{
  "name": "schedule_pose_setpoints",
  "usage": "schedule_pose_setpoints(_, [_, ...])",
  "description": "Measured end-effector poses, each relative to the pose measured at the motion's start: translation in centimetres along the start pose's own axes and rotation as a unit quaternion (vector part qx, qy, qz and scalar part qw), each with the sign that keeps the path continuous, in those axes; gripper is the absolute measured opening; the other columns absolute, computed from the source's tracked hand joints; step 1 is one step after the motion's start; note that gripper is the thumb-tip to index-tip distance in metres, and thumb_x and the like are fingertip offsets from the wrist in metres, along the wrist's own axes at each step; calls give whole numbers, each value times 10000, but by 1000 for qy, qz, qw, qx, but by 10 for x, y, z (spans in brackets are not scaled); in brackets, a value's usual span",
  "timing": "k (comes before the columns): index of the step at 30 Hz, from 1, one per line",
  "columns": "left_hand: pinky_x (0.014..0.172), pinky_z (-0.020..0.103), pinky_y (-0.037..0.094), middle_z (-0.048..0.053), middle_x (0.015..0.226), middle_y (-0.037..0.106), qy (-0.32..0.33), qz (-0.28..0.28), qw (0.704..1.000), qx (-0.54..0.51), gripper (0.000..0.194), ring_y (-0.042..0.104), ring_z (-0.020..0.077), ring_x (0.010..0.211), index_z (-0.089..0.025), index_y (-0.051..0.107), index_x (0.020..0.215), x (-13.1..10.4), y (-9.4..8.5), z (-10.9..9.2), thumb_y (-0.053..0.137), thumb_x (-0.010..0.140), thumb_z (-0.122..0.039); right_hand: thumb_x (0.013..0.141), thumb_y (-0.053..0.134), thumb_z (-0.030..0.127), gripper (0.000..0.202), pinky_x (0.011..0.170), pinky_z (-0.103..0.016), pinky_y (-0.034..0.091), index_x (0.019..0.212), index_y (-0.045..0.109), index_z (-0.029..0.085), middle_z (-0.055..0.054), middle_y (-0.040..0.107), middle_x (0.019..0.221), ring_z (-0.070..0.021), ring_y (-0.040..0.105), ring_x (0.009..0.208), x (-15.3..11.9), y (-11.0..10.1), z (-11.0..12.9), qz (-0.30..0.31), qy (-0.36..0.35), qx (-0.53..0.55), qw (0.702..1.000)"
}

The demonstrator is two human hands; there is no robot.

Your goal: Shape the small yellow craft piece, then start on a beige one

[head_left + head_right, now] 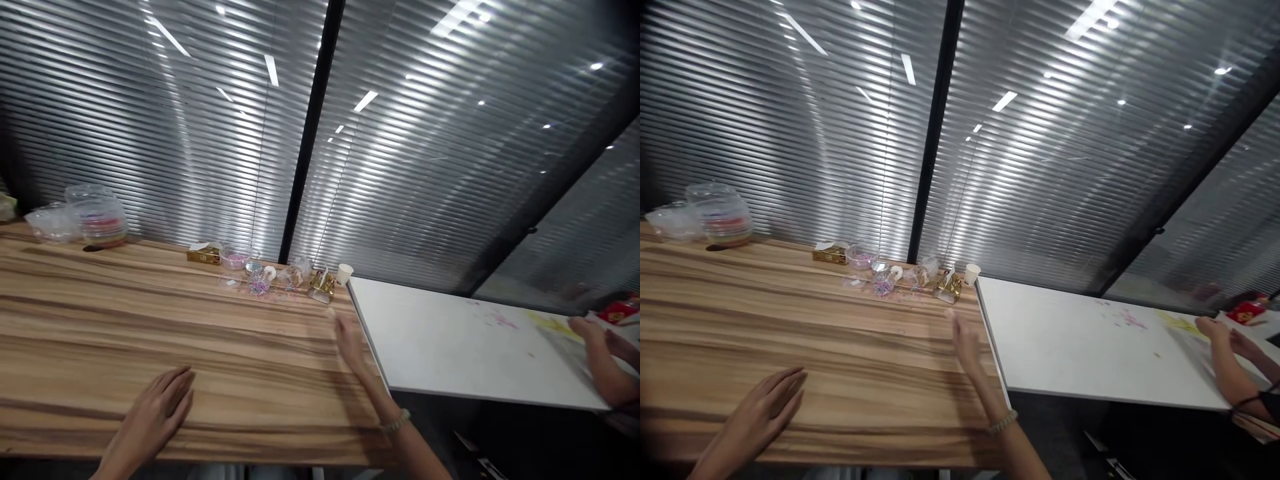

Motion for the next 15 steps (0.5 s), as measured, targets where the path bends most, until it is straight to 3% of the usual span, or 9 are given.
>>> schedule_pose_setpoints(3, [911, 392, 471, 100, 1185, 627, -18, 26, 999, 28, 406, 575, 251, 1086, -186, 600, 1136, 0, 7, 4, 451, 820, -394, 871, 397, 175, 303, 735, -272, 426, 1036, 650, 188, -88, 675, 922, -207, 606, 795, -2, 75, 66, 67, -51, 0, 996])
schedule_pose_setpoints(6, [934, 395, 452, 95, 1235, 596, -22, 42, 998, 42, 435, 544, 253, 1130, -185, 580, 1169, -1, 10, 4, 436, 826, -410, 867, 369, 111, 366, 745, -269, 441, 1137, 604, 188, -85, 671, 975, -206, 612, 844, -15, 123, 104, 104, -83, -5, 991])
schedule_pose_setpoints(10, [949, 381, 440, 94, 1233, 597, -24, 51, 997, 50, 439, 541, 246, 1131, -172, 579, 1168, -1, 10, 3, 421, 838, -415, 858, 384, 97, 395, 845, -303, 437, 1208, 554, 167, -91, 653, 1046, -202, 593, 944, -29, 138, 120, 108, -128, 41, 985])
schedule_pose_setpoints(15, [939, 386, 448, 102, 1198, 617, -25, 41, 998, 43, 426, 554, 255, 1110, -164, 597, 1133, -1, 7, 2, 428, 837, -418, 888, 379, 130, 389, 819, -289, 461, 1247, 518, 188, -69, 668, 1006, -172, 615, 896, -27, 130, 101, 94, -87, 129, 983])
Point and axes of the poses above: each hand's wrist, its own x-axis towards the middle knuckle, its own y-axis out of the palm, z = x × y, the point moved 9 cm from there along x, towards the middle knuckle
